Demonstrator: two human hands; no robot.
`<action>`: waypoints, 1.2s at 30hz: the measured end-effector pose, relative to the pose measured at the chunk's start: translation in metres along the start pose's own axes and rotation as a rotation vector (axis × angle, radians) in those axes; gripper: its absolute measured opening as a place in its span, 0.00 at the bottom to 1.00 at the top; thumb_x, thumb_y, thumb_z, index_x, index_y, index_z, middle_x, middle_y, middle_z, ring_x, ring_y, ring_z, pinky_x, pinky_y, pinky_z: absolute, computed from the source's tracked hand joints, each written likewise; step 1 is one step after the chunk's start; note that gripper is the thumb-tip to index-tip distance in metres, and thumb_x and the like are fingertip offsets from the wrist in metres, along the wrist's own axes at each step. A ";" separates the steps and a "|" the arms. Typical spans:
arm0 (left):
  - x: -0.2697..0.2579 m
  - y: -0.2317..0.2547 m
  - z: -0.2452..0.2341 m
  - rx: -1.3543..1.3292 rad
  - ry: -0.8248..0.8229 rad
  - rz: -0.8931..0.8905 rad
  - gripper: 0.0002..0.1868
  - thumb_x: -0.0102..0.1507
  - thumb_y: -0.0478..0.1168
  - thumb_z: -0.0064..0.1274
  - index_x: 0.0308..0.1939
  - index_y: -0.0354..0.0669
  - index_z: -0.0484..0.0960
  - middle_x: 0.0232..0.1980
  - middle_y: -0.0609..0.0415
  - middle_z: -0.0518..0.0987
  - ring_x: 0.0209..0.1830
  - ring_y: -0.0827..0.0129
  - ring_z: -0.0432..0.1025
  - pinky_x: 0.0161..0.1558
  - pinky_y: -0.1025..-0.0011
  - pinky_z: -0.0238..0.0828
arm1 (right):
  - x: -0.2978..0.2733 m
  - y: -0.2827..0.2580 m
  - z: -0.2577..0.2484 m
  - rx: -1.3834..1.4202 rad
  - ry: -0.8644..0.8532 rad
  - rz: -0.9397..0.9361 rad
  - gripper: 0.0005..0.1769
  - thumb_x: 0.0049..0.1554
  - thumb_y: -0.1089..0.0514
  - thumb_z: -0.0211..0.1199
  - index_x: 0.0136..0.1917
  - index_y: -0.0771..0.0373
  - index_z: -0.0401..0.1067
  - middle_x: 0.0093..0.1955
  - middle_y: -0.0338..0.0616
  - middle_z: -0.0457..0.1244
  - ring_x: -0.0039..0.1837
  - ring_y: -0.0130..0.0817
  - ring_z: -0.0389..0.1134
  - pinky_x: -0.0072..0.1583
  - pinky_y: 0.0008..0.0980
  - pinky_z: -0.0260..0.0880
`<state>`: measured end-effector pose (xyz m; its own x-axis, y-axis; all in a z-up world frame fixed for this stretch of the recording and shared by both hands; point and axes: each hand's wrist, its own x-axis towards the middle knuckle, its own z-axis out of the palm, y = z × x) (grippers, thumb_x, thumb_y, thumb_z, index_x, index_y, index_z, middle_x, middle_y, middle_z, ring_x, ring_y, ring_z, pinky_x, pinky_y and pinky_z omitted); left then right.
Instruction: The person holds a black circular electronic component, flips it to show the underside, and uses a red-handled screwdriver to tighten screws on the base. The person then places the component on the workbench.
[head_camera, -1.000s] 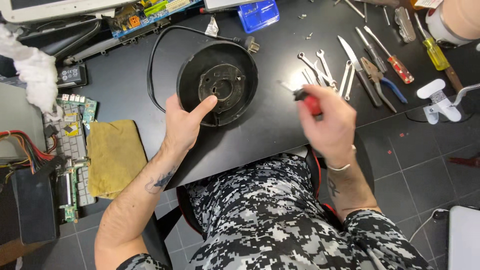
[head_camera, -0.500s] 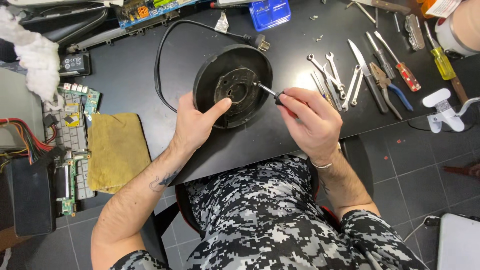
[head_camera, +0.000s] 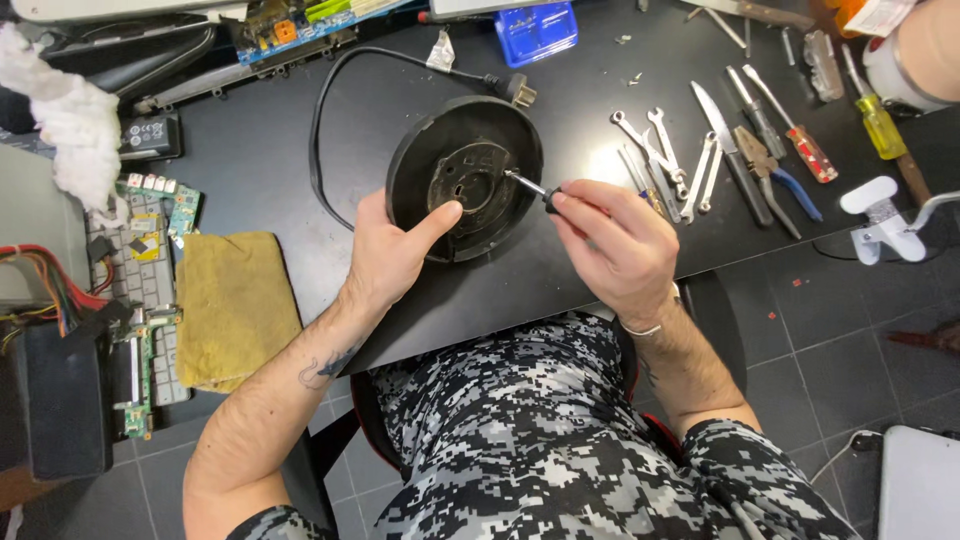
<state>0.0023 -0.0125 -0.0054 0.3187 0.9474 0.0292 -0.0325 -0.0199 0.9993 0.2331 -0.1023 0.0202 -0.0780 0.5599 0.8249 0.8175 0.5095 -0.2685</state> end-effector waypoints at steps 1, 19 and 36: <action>-0.001 0.001 0.000 -0.001 0.007 -0.006 0.10 0.59 0.38 0.71 0.41 0.40 0.87 0.38 0.53 0.86 0.43 0.75 0.76 0.45 0.69 0.78 | -0.002 0.001 0.000 -0.009 0.003 -0.001 0.07 0.55 0.70 0.73 0.47 0.64 0.83 0.49 0.49 0.72 0.45 0.40 0.74 0.47 0.34 0.77; -0.004 0.025 0.007 0.008 0.007 -0.015 0.08 0.59 0.35 0.71 0.36 0.40 0.85 0.33 0.55 0.84 0.37 0.78 0.74 0.39 0.73 0.77 | 0.002 -0.002 0.000 -0.004 -0.013 -0.018 0.05 0.58 0.70 0.69 0.46 0.63 0.82 0.50 0.47 0.72 0.47 0.42 0.74 0.50 0.36 0.76; -0.003 0.017 0.006 0.030 0.029 -0.006 0.10 0.59 0.36 0.72 0.38 0.40 0.86 0.35 0.53 0.85 0.39 0.77 0.75 0.40 0.70 0.78 | 0.000 -0.001 0.003 -0.011 0.011 -0.022 0.05 0.58 0.70 0.69 0.47 0.65 0.81 0.50 0.47 0.71 0.46 0.41 0.73 0.49 0.35 0.76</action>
<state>0.0061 -0.0176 0.0116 0.2910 0.9564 0.0228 -0.0020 -0.0233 0.9997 0.2301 -0.1007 0.0189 -0.0896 0.5419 0.8357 0.8219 0.5142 -0.2453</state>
